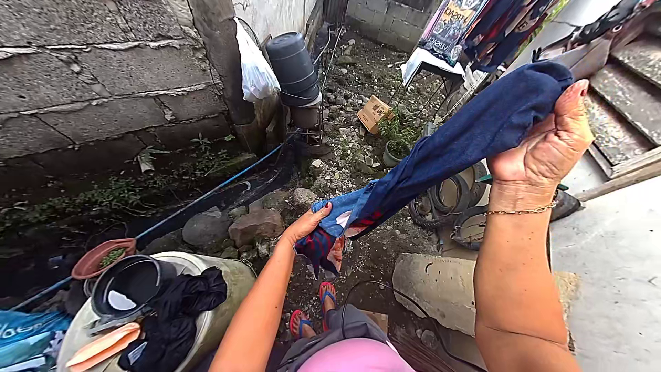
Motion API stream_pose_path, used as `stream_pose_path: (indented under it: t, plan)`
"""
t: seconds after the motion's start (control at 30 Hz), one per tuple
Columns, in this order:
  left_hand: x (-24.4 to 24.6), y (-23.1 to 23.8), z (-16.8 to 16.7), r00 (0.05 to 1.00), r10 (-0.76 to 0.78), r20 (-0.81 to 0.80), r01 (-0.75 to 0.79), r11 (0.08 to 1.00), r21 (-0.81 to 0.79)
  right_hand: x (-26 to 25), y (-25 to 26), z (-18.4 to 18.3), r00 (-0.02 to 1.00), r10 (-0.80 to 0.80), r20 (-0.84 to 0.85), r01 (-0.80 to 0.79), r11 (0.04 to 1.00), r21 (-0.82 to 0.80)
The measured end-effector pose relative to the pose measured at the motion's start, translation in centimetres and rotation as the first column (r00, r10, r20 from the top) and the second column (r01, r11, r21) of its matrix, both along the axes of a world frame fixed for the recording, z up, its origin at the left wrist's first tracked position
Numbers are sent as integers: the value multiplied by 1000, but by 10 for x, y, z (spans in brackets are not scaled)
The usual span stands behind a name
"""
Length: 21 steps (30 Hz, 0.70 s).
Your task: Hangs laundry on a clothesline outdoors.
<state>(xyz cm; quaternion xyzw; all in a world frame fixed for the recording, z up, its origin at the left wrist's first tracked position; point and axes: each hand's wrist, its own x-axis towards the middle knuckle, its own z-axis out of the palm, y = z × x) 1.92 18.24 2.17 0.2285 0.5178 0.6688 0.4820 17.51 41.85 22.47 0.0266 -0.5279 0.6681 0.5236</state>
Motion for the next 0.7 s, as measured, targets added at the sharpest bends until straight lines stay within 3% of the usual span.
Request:
stream_pose_path:
  t: [0.1, 0.17, 0.23, 0.27, 0.3, 0.33, 0.4, 0.47, 0.53, 0.7]
  plan:
    - [-16, -9, -13, 956, -222, -190, 217, 975, -48, 19, 17, 1, 993, -81, -86, 83, 996, 18]
    - [-30, -19, -21, 920, -285, -268, 277, 958, -68, 41, 36, -2, 981, -178, -80, 187, 975, 120]
    - [-39, -28, -23, 943, -222, -246, 229, 973, 1, 56, 39, -3, 929, -295, 221, 184, 891, 414]
    - [-42, -31, -22, 960, -181, -215, 196, 979, 50, 55, 30, 0, 804, -433, 408, 113, 784, 610]
    - [-43, -31, -20, 972, -141, -188, 163, 981, 109, 50, 20, 0, 610, -606, 510, -23, 630, 776]
    - [-43, -29, -14, 980, -100, -173, 131, 975, 180, 40, 8, -4, 457, -690, 562, -154, 560, 814]
    - [-45, -19, -1, 985, -44, -168, 101, 931, 351, 19, -5, -29, 251, -737, 627, -268, 570, 777]
    - [-47, -5, 20, 981, -11, -195, 112, 851, 514, 7, -5, -57, 263, -683, 681, -253, 632, 732]
    - [-46, 12, 42, 975, 60, -214, 88, 780, 619, 2, -4, -82, 375, -546, 749, -275, 706, 653]
    - [-34, 63, 75, 951, 277, -138, -109, 718, 688, -20, -15, -124, 523, -265, 810, -395, 767, 506]
